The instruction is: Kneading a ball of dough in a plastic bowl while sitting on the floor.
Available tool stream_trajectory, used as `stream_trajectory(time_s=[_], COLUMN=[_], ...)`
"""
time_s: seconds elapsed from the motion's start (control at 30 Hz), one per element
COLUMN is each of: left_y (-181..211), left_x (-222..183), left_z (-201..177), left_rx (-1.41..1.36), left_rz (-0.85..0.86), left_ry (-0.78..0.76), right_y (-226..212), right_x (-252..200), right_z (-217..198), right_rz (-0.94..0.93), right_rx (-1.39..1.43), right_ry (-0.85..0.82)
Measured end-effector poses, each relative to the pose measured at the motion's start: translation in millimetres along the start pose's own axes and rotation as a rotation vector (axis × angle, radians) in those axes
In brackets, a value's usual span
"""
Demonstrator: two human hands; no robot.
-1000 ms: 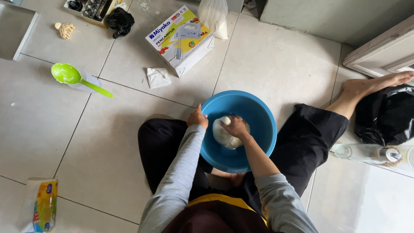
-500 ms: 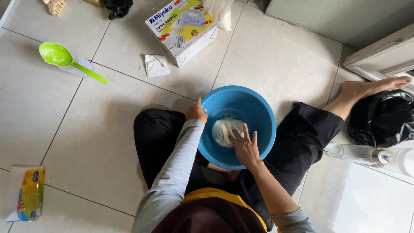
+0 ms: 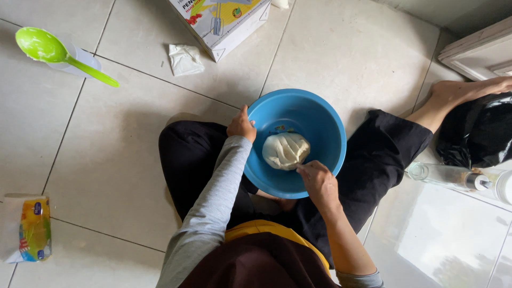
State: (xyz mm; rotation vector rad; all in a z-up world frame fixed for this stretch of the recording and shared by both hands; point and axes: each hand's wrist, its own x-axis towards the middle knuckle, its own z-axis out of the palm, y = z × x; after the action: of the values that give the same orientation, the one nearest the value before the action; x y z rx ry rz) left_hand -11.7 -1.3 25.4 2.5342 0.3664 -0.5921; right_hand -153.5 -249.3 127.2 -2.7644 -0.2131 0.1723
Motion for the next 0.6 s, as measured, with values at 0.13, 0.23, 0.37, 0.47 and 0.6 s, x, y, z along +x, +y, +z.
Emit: stream_trajectory(time_s=[0.13,0.23,0.37,0.47,0.6], left_y=[-5,-4,-7,-8,0], left_x=[5,6,5,5,-4], left_z=[9,9,9,12,-1], left_rx=[0.02,0.026,0.008,0.019,0.005], left_rz=[0.003,0.005,0.02,0.016,0.025], left_ry=[0.02,0.029,0.049,0.053,0.036], right_y=[0,6,-14,-8,-1], right_x=[6,21,55,67,67], right_z=[-23,-13,5,63,117], right_rz=[0.184,0.221,0.227,0.184,0.219], right_rx=[0.108,0.199,0.111,-0.144,-0.171], right_ry=[-0.045,-0.083,-0.158,-0.359,-0.563])
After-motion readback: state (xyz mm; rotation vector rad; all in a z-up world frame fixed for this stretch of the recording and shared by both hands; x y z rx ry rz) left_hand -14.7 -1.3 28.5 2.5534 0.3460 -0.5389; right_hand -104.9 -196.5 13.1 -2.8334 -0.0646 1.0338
